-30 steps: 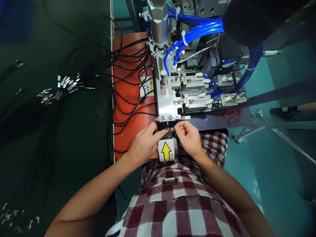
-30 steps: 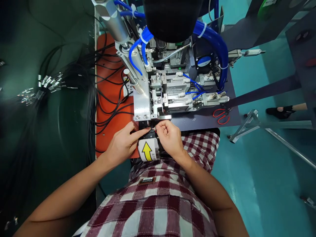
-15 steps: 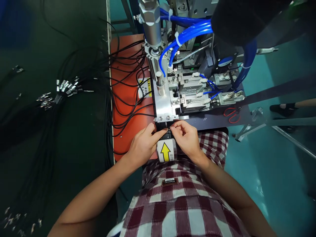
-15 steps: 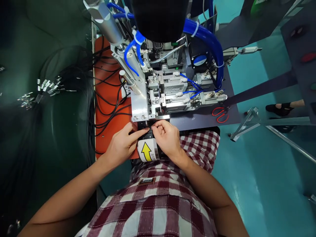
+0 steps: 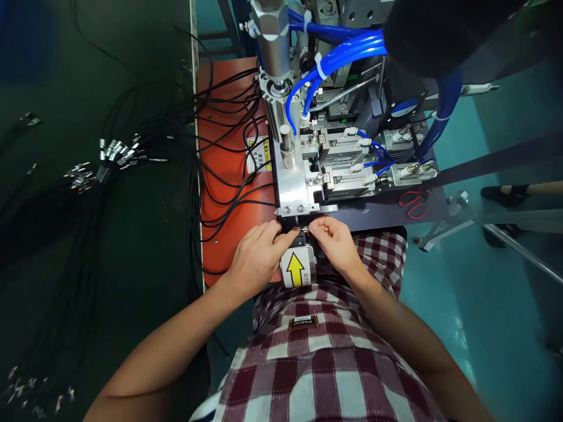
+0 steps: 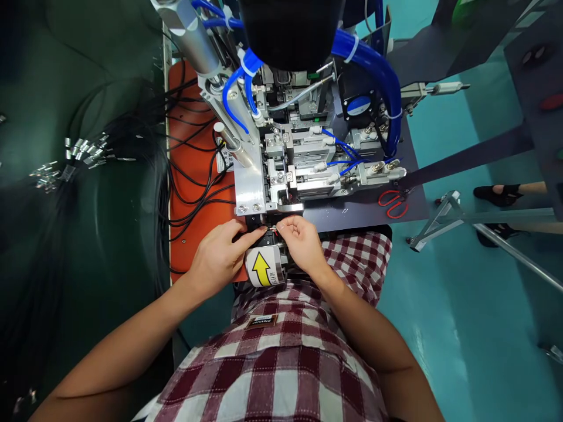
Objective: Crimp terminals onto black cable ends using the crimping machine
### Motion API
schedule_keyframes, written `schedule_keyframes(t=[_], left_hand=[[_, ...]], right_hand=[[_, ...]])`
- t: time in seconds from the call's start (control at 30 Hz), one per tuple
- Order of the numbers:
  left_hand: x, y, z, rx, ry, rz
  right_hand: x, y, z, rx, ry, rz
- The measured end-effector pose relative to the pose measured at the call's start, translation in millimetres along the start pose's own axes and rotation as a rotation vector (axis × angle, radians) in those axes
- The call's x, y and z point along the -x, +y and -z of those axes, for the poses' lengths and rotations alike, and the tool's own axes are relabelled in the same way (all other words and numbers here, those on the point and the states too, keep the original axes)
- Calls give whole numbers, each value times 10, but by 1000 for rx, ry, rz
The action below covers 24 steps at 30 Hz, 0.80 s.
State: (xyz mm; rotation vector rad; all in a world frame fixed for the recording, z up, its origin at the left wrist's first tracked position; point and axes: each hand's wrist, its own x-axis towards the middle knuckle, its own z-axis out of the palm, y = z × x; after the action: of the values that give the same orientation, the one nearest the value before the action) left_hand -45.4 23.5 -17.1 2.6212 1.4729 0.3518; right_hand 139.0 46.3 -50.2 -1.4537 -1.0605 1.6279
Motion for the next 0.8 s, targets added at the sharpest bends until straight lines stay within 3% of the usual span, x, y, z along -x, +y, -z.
schedule_keyframes(t=[0.17,0.33,0.5,0.73,0.8], left_hand=[[-7,88,66,-111,-70,-29],[6,86,26,-16,-88,-42],[6,41,-17,87,-79,-31],[-25,42,-16,140,-54,3],[-23,41,-23,147,-41,-1]], right_hand=[[-48,-15,43,-187,-98,-159],[72,45,74,-138,29,-60],[220,42,10,-15,-17,-30],[232,-151,26,608,118,385],[200,-170,52,634,116,408]])
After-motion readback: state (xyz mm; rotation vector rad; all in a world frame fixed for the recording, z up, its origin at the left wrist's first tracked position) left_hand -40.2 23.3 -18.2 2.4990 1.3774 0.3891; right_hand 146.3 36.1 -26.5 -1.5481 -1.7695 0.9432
